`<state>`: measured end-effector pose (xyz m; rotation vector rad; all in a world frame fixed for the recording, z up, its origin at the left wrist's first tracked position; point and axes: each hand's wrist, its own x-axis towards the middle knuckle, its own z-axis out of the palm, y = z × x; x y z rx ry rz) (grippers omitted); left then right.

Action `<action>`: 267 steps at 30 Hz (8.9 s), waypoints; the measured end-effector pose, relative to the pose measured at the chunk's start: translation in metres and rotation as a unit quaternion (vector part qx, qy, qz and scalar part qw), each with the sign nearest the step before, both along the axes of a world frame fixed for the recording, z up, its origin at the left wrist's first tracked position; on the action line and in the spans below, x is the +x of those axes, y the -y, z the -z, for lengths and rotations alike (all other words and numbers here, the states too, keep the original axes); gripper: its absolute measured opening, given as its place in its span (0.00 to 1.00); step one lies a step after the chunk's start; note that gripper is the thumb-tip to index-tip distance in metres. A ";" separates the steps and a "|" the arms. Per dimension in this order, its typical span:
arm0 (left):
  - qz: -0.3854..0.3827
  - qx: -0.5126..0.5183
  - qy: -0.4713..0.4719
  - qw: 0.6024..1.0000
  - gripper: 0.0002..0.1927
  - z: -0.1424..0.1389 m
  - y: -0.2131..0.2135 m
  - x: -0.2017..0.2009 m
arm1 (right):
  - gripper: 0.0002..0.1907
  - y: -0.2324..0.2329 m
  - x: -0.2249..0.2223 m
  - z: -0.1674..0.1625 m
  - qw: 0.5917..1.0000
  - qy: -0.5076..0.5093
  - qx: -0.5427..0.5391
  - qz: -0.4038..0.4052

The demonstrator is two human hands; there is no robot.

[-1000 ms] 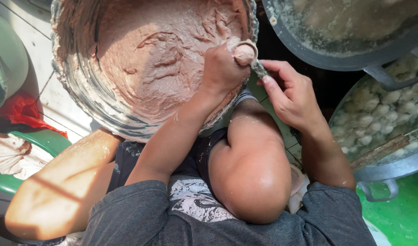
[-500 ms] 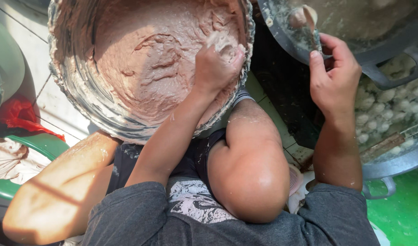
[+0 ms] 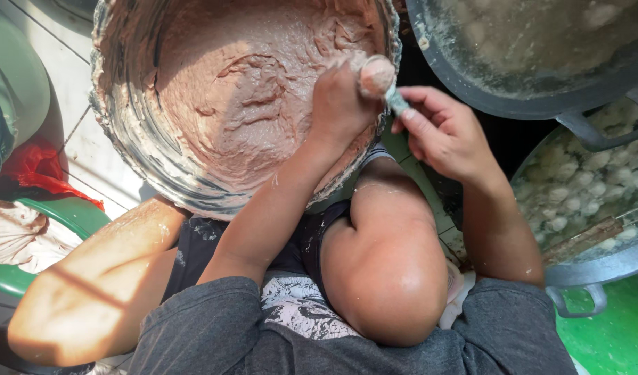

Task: The person scoops a pink meat paste from a large metal bowl using a small metal scoop and transfers it into a large wok filled with boiling water. The person repeats this scooping and dropping motion continuously throughout the clip.

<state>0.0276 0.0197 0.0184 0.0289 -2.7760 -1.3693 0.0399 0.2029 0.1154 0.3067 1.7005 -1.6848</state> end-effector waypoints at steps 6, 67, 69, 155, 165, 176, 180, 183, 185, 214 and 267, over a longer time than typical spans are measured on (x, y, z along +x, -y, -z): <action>-0.038 0.009 -0.043 0.998 0.15 -0.006 0.000 0.002 | 0.20 -0.023 -0.031 0.015 0.950 -0.247 0.187 0.039; 0.017 0.061 0.031 0.998 0.15 0.029 0.012 -0.018 | 0.11 -0.023 -0.088 0.019 0.792 -0.467 0.389 -0.046; 0.006 0.110 -0.002 0.994 0.12 0.023 0.013 -0.021 | 0.09 -0.020 -0.070 0.007 0.903 -0.311 0.295 0.034; 0.006 -0.047 0.039 0.998 0.24 0.009 0.009 -0.011 | 0.19 -0.042 -0.042 0.029 0.888 -0.380 0.259 -0.001; 0.011 0.128 -0.045 0.991 0.09 0.008 0.001 -0.005 | 0.09 -0.041 -0.030 0.008 0.922 -0.285 0.259 0.042; 0.054 0.100 -0.013 0.993 0.11 -0.001 -0.003 0.003 | 0.13 0.003 0.012 -0.013 0.990 -0.096 0.099 -0.033; 0.000 -0.009 -0.027 1.000 0.16 0.000 0.000 0.006 | 0.14 -0.011 0.016 -0.005 0.994 -0.071 0.081 0.025; -0.026 -0.039 0.015 0.999 0.17 0.003 0.002 0.011 | 0.14 -0.028 0.018 -0.004 0.968 -0.160 0.186 0.047; -0.020 -0.011 -0.007 1.000 0.15 0.004 0.003 0.015 | 0.15 -0.038 0.015 -0.003 0.925 -0.262 0.271 0.039; -0.018 -0.175 0.181 0.968 0.37 0.017 0.047 0.000 | 0.19 -0.085 0.010 0.006 0.838 -0.340 0.427 -0.001; 0.058 0.036 0.091 0.994 0.17 -0.016 -0.003 -0.004 | 0.20 -0.009 0.016 -0.004 0.987 -0.110 0.101 -0.062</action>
